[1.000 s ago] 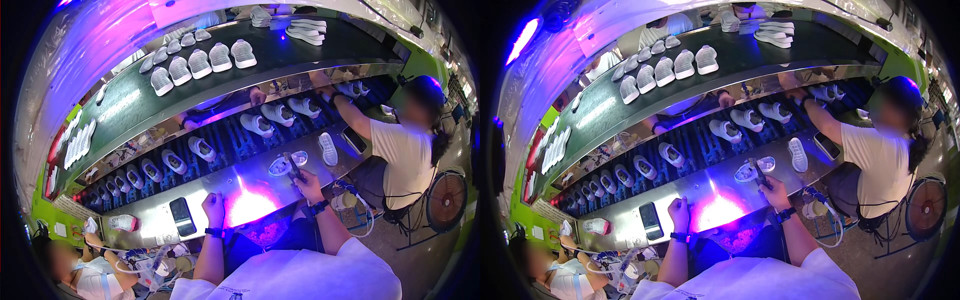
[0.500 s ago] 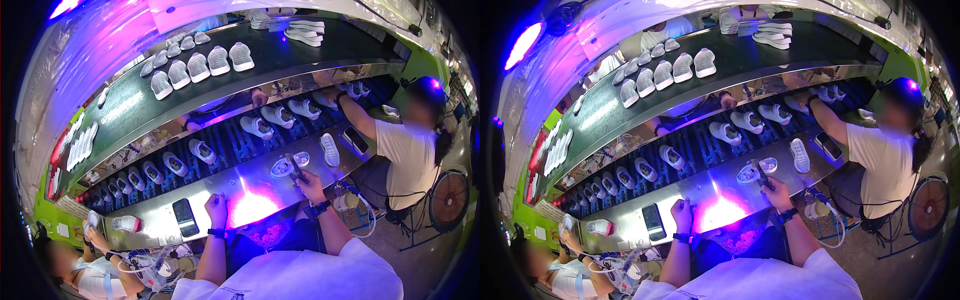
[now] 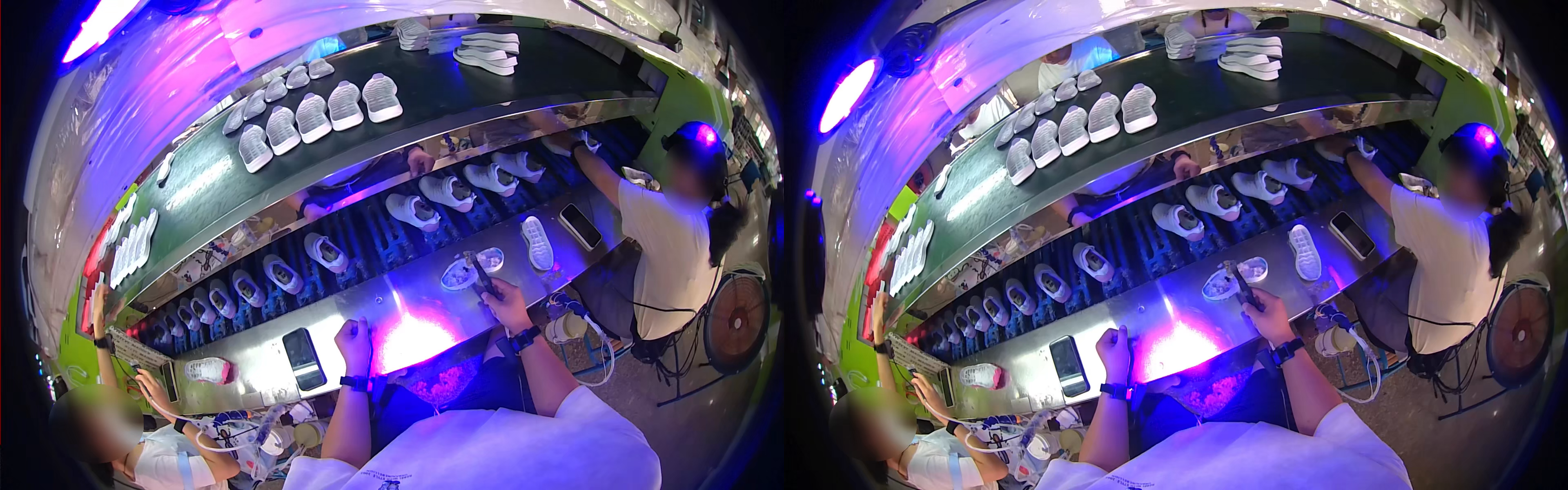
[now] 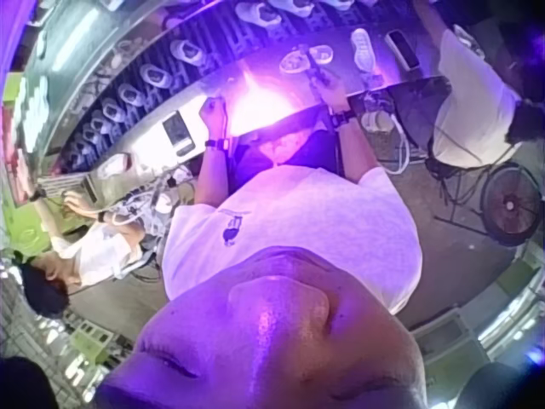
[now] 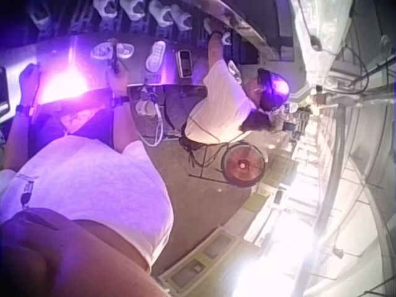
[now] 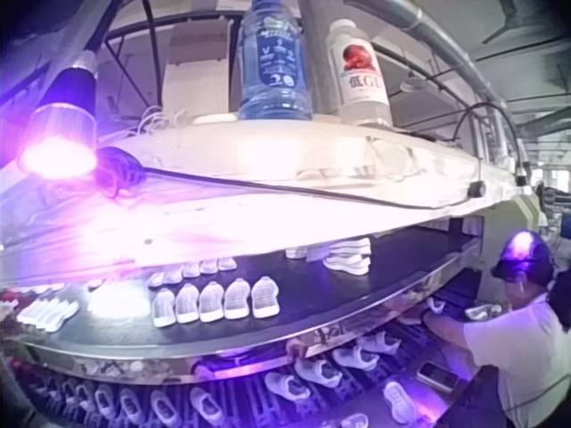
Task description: Assemble and inspect shoe components on a factory production line.
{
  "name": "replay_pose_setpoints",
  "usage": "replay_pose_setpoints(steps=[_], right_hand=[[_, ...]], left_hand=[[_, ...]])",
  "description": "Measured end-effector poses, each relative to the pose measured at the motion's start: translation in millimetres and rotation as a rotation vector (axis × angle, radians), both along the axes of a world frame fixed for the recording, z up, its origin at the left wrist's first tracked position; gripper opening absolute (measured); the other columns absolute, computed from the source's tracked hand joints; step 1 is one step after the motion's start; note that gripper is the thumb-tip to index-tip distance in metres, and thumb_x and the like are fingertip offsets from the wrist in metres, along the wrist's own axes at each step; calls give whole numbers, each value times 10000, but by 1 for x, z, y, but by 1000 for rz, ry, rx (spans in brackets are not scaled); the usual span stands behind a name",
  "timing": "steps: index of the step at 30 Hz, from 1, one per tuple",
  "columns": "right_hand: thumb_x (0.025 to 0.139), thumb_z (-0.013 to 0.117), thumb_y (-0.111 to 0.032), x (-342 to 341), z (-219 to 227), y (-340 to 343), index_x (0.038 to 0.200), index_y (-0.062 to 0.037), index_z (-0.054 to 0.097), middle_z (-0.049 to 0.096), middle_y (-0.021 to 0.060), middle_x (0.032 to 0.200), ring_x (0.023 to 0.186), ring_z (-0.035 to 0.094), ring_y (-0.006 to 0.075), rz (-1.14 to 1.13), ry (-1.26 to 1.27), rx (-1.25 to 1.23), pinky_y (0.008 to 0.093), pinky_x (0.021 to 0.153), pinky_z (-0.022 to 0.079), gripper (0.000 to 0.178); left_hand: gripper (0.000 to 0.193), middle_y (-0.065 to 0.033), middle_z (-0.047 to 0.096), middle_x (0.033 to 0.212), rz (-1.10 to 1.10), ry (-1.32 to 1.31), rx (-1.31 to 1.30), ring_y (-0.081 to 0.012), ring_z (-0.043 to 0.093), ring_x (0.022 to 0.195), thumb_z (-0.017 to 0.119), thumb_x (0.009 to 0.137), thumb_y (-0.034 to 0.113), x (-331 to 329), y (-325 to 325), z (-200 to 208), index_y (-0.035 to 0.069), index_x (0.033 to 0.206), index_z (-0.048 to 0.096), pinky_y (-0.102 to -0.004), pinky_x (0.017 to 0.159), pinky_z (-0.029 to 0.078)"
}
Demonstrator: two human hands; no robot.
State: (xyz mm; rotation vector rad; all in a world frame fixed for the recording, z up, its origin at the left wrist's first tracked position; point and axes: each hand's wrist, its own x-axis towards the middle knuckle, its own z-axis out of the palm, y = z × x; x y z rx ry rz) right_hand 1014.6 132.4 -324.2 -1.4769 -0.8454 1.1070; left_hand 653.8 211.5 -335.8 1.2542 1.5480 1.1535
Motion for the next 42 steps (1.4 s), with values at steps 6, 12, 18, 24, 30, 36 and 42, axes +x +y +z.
replay_pose_setpoints(steps=[6, 12, 18, 24, 30, 36, 42], right_hand=[[906, 660, 44, 3, 4, 1, 1255, 13, 643, 695, 18, 903, 715, 635, 70, -1, 20, 20, 230, 614, 486, 351], [907, 664, 40, 6, 6, 3, 1255, 17, 643, 697, 18, 906, 714, 635, 69, -21, 36, 31, 231, 612, 487, 350], [904, 673, 23, 13, 4, 3, 1252, 19, 645, 693, 25, 865, 691, 633, 70, -21, 30, -1, 230, 585, 472, 350], [902, 673, 21, 20, -2, 3, 1248, 16, 648, 691, 22, 848, 677, 627, 63, -12, 7, 38, 223, 563, 450, 347], [901, 674, 23, 24, -3, 4, 1237, 21, 650, 688, 15, 836, 664, 623, 63, -17, 37, 37, 226, 565, 457, 337], [901, 673, 25, 29, -2, 5, 1224, 25, 651, 686, 17, 834, 673, 631, 69, -13, 19, 37, 230, 575, 468, 324], [899, 671, 29, 35, -4, 5, 1231, 27, 646, 685, 19, 843, 688, 641, 74, -20, 28, 38, 230, 590, 478, 333]], left_hand=[[322, 24, 554, 566, 11, 21, 13, -46, 451, 509, 669, 978, 157, 5, 0, 0, 41, 687, 595, -262, 489, 349], [332, 21, 550, 555, 29, -54, 14, -34, 446, 472, 672, 991, 155, 9, 2, -9, 50, 694, 565, -232, 450, 340], [318, 29, 546, 568, 29, -39, 1, -42, 447, 514, 671, 979, 152, 17, -1, 1, 36, 691, 601, -256, 492, 352], [319, 35, 544, 565, 27, -18, -6, -38, 442, 511, 676, 975, 151, 22, -1, 3, 49, 684, 593, -253, 485, 341], [321, 39, 532, 561, 34, -37, 8, -34, 437, 519, 678, 971, 148, 25, 1, -8, 52, 679, 588, -259, 486, 337], [327, 32, 547, 564, 37, -50, 30, -37, 435, 518, 681, 969, 158, 24, 4, -25, 48, 674, 594, -261, 490, 342], [331, 40, 528, 560, 43, -47, 8, -38, 428, 514, 680, 970, 161, 34, 3, -18, 49, 673, 584, -264, 486, 335]])
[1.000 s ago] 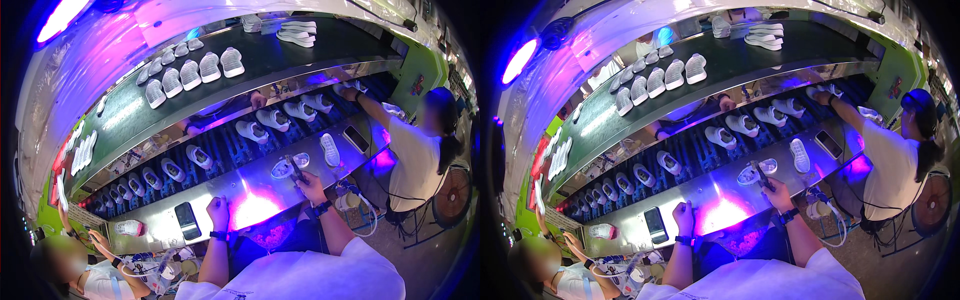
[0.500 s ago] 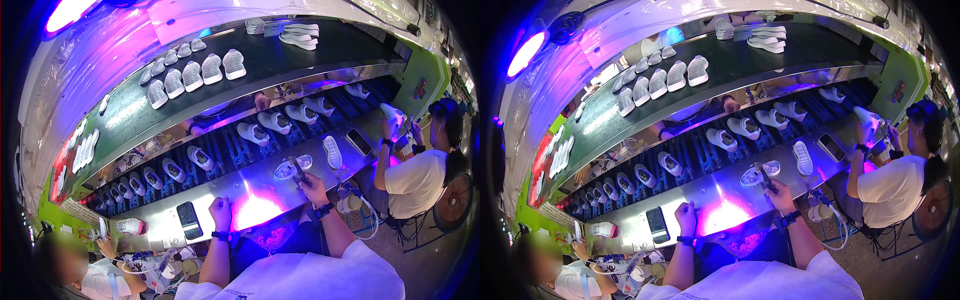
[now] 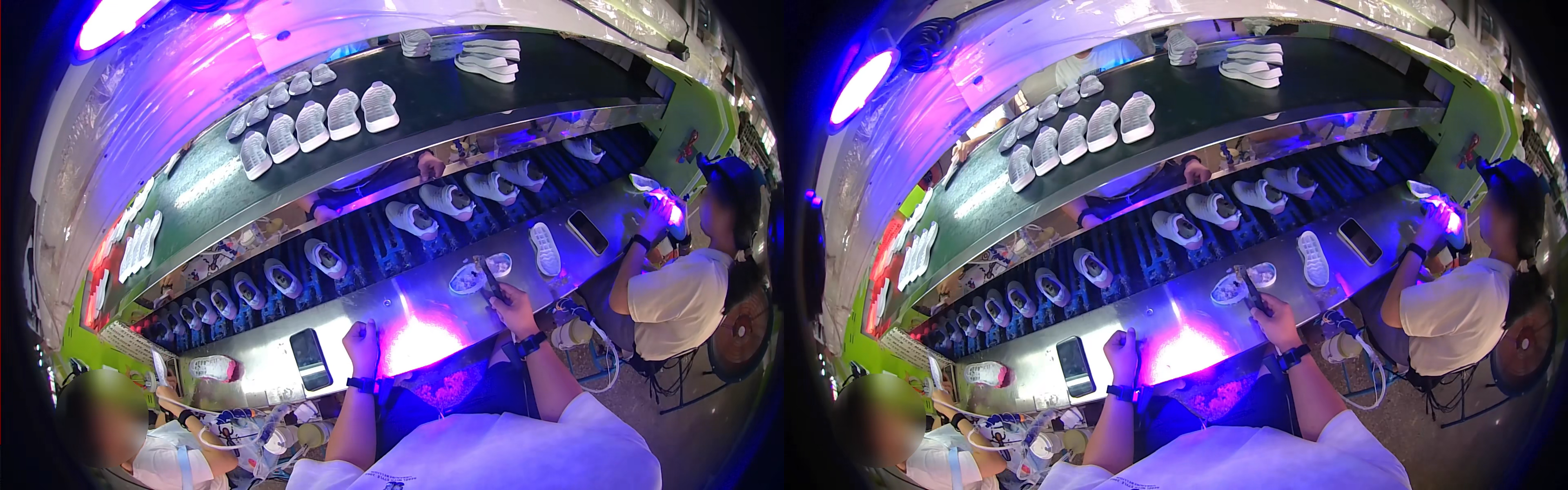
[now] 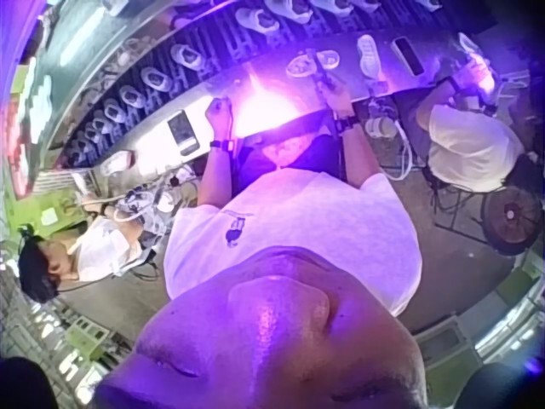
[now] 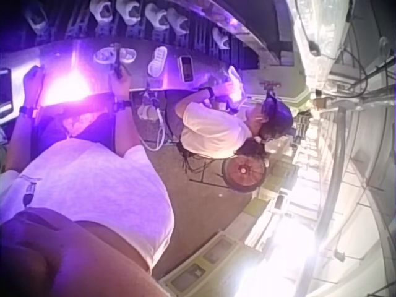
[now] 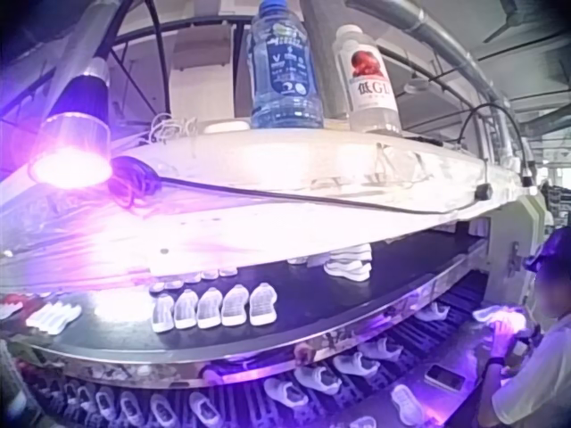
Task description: Assemble and inspect shoe components on a factory production line.
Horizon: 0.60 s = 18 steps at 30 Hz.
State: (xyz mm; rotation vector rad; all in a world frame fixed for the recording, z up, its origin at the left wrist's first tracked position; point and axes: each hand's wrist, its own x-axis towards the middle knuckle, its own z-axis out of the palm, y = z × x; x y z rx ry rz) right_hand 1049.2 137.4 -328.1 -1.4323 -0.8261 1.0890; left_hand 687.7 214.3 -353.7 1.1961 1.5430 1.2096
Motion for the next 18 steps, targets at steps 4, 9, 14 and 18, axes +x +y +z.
replay_pose_setpoints(steps=[4, 9, 14, 18], right_hand=[[897, 673, 29, 3, 3, -1, 1231, 28, 646, 684, 20, 843, 682, 636, 75, 4, 7, -3, 230, 593, 481, 336], [900, 671, 34, 5, 4, 0, 1235, 33, 643, 683, 21, 863, 685, 624, 69, 1, -2, -9, 231, 601, 488, 336], [905, 666, 39, 12, -2, 1, 1238, 40, 639, 686, 22, 874, 707, 635, 74, 10, 17, 8, 237, 630, 509, 334], [909, 663, 42, 15, -1, 0, 1243, 42, 636, 692, 28, 889, 728, 646, 81, 7, 0, 0, 242, 659, 527, 336]], left_hand=[[339, 44, 520, 563, -2, -12, -26, -35, 424, 515, 676, 975, 148, 6, -1, 6, 52, 668, 568, -254, 487, 338], [300, -19, 611, 589, -19, -4, -6, -61, 521, 487, 672, 985, 137, 5, 0, 2, 44, 716, 578, -243, 467, 387], [313, 18, 557, 571, -19, 34, -10, -48, 483, 492, 684, 977, 142, 8, 1, 1, 40, 701, 578, -243, 469, 374], [320, 22, 545, 568, -20, 40, 3, -46, 470, 499, 683, 977, 144, 16, -2, 11, 37, 694, 579, -248, 471, 373]])
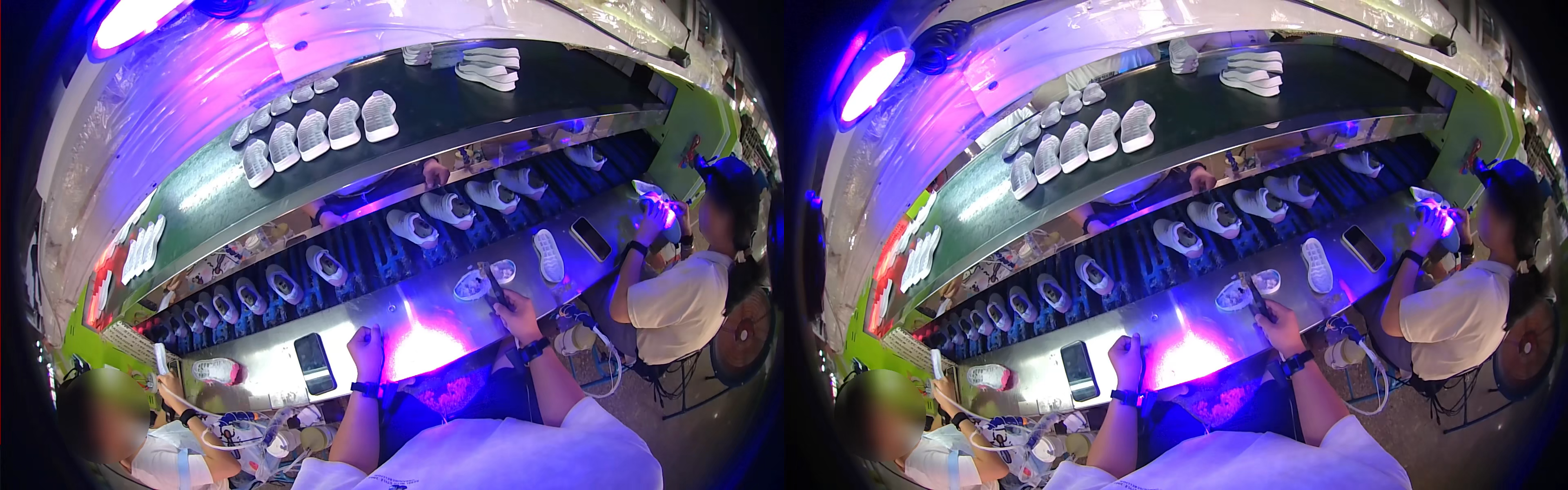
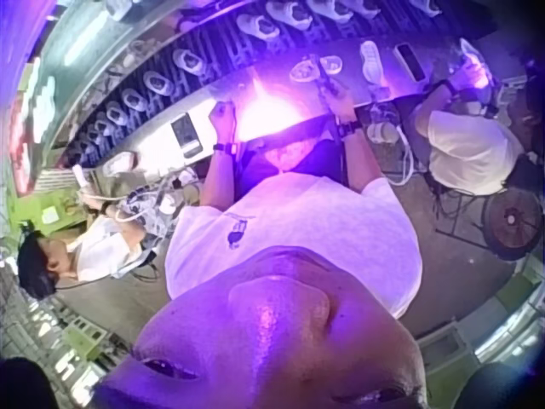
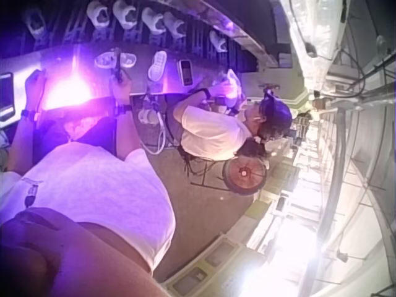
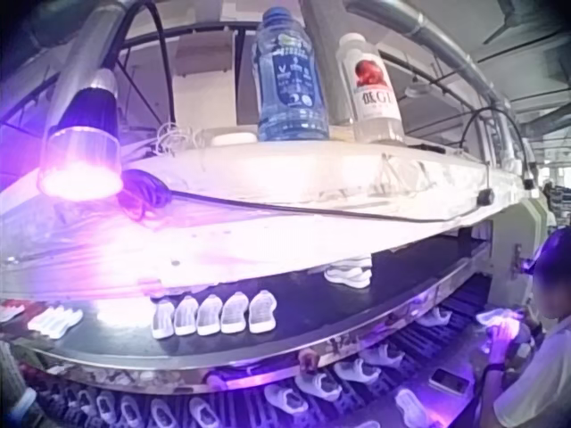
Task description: Assemble and inspect shoe components on a factory production line.
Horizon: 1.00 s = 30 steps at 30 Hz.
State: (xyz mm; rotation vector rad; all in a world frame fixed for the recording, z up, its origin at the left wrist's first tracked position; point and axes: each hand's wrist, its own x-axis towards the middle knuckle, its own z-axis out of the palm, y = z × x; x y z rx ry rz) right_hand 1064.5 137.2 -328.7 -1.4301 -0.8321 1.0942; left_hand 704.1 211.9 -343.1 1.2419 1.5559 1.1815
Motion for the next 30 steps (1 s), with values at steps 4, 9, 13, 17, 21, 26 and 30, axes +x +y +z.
replay_pose_setpoints(steps=[4, 9, 13, 17, 21, 26, 30], right_hand=[[910, 661, 44, 3, -1, 0, 1253, 42, 634, 697, 34, 913, 748, 651, 84, 8, -8, -7, 242, 666, 529, 344], [911, 651, 53, 6, -3, 0, 1281, 45, 619, 709, 47, 981, 808, 663, 94, 15, 13, -26, 253, 710, 542, 371], [911, 646, 57, 10, -6, 1, 1285, 47, 614, 710, 53, 1000, 827, 668, 99, 19, 19, -18, 257, 726, 545, 375], [907, 655, 49, 15, -9, 1, 1273, 42, 623, 708, 46, 963, 799, 669, 97, 18, 4, -6, 254, 707, 542, 368], [901, 671, 33, 16, -3, 1, 1251, 37, 638, 697, 29, 887, 726, 650, 82, 13, -6, -32, 241, 634, 511, 351], [900, 675, 28, 20, -3, 1, 1239, 32, 646, 689, 25, 863, 704, 638, 76, -2, -5, -21, 237, 601, 485, 340], [901, 673, 26, 23, -2, 1, 1245, 32, 643, 689, 24, 868, 712, 640, 78, 5, -33, -46, 239, 606, 486, 345]], left_hand=[[327, 29, 546, 578, 7, 6, -8, -43, 452, 525, 680, 976, 155, 2, -1, 3, 39, 685, 585, -258, 491, 359], [328, 32, 550, 567, 5, 17, -17, -41, 442, 518, 681, 969, 169, 6, 0, 2, 40, 680, 596, -261, 489, 346], [326, 33, 544, 558, 11, -16, -20, -42, 435, 508, 683, 965, 172, 8, 0, -2, 42, 678, 597, -267, 481, 339], [333, 37, 528, 554, 10, 15, -19, -42, 425, 515, 685, 962, 173, 12, 1, 1, 45, 668, 593, -271, 488, 340], [340, 41, 517, 555, 14, 21, -5, -43, 415, 522, 685, 961, 173, 12, 1, -5, 46, 661, 587, -274, 493, 336], [344, 42, 516, 562, 15, 42, -4, -43, 415, 531, 682, 962, 174, 20, 0, 2, 43, 660, 584, -273, 496, 330], [340, 44, 522, 571, 23, -5, -39, -40, 417, 537, 681, 969, 170, 24, 0, 1, 41, 669, 587, -269, 499, 332]])
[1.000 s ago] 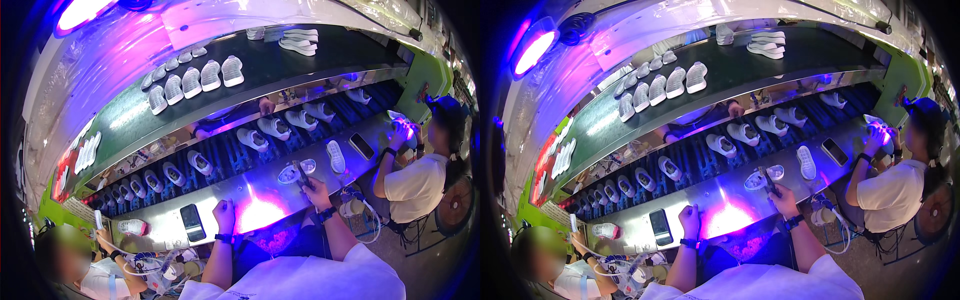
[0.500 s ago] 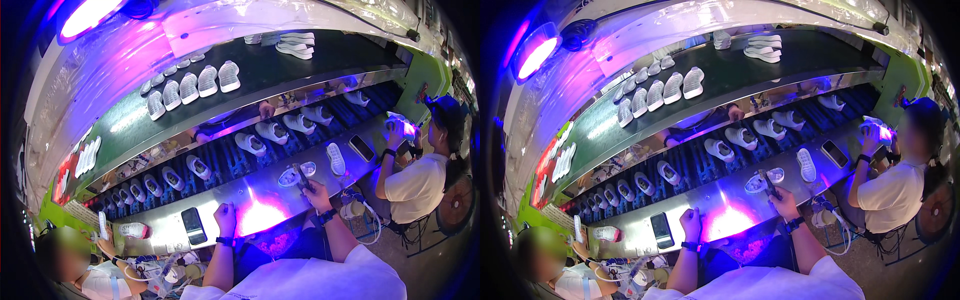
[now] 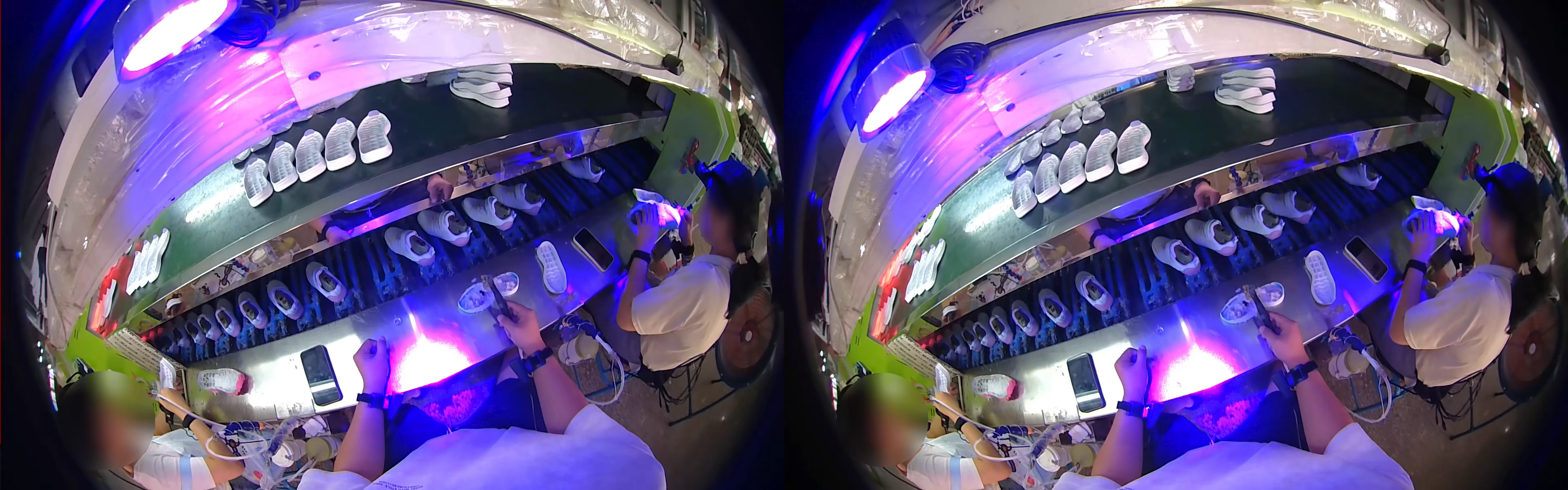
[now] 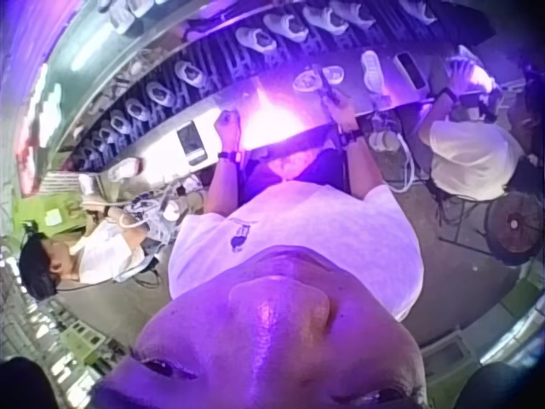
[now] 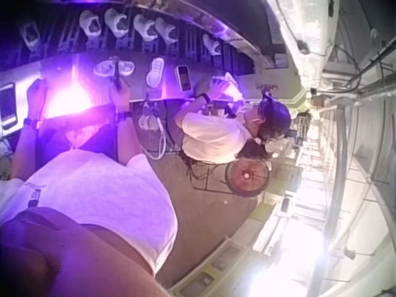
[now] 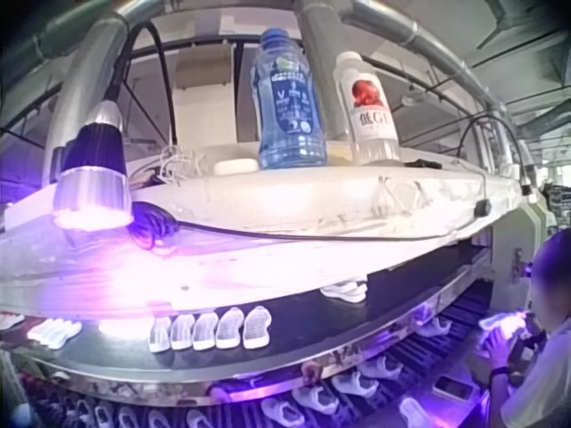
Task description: Assemble and inspect shoe components on a factory production line.
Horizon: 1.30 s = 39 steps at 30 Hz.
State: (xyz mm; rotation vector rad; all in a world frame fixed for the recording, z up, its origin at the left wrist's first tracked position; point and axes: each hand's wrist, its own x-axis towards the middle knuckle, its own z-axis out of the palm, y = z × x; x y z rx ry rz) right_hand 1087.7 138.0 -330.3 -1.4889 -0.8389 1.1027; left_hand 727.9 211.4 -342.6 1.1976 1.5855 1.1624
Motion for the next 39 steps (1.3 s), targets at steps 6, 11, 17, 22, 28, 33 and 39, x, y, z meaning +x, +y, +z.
replay_pose_setpoints(steps=[6, 11, 17, 22, 28, 33, 39], right_hand=[[906, 657, 46, 5, 2, 0, 1270, 29, 631, 697, 29, 920, 752, 652, 87, 11, 12, 24, 246, 664, 519, 365], [908, 651, 52, 6, 1, 1, 1270, 27, 631, 664, 8, 858, 657, 575, 57, -3, 14, 47, 231, 582, 440, 364], [904, 652, 58, 17, -14, 1, 1273, 33, 625, 679, 24, 899, 689, 587, 64, -3, 14, 74, 241, 615, 459, 371], [900, 655, 62, 20, -10, 1, 1274, 46, 621, 717, 61, 1000, 846, 678, 106, 8, 26, 50, 268, 757, 561, 376], [901, 650, 64, 24, -5, 0, 1271, 45, 623, 710, 49, 984, 823, 666, 96, 13, 47, 44, 261, 730, 551, 372], [900, 656, 53, 27, -3, -3, 1256, 33, 634, 701, 29, 941, 777, 654, 86, 10, 47, 32, 251, 684, 533, 357], [906, 668, 24, 31, 1, -4, 1223, 7, 654, 678, 15, 877, 733, 639, 82, 0, 13, -2, 247, 639, 501, 318]], left_hand=[[307, -4, 582, 578, -24, 19, 57, -60, 504, 498, 678, 976, 134, 0, 1, -10, 36, 702, 582, -255, 474, 390], [315, -2, 581, 579, -33, 20, 47, -58, 485, 494, 683, 971, 143, 3, 2, -11, 37, 692, 581, -260, 468, 376], [324, 5, 572, 570, -34, 85, 67, -58, 469, 487, 687, 964, 145, 12, 0, 3, 38, 677, 585, -265, 469, 368], [322, 8, 561, 565, -29, 34, 41, -61, 476, 487, 682, 970, 141, 17, 0, 3, 37, 682, 581, -264, 470, 375], [315, 0, 572, 568, -26, 5, 50, -65, 509, 495, 680, 974, 129, 18, 2, -13, 40, 691, 572, -258, 476, 402], [310, -3, 575, 571, -30, 14, 49, -63, 511, 500, 679, 975, 134, 22, -1, -14, 38, 700, 573, -259, 478, 399], [318, 42, 502, 574, -41, 88, 27, -48, 407, 545, 690, 961, 150, 29, -4, -2, 33, 686, 581, -275, 500, 341]])
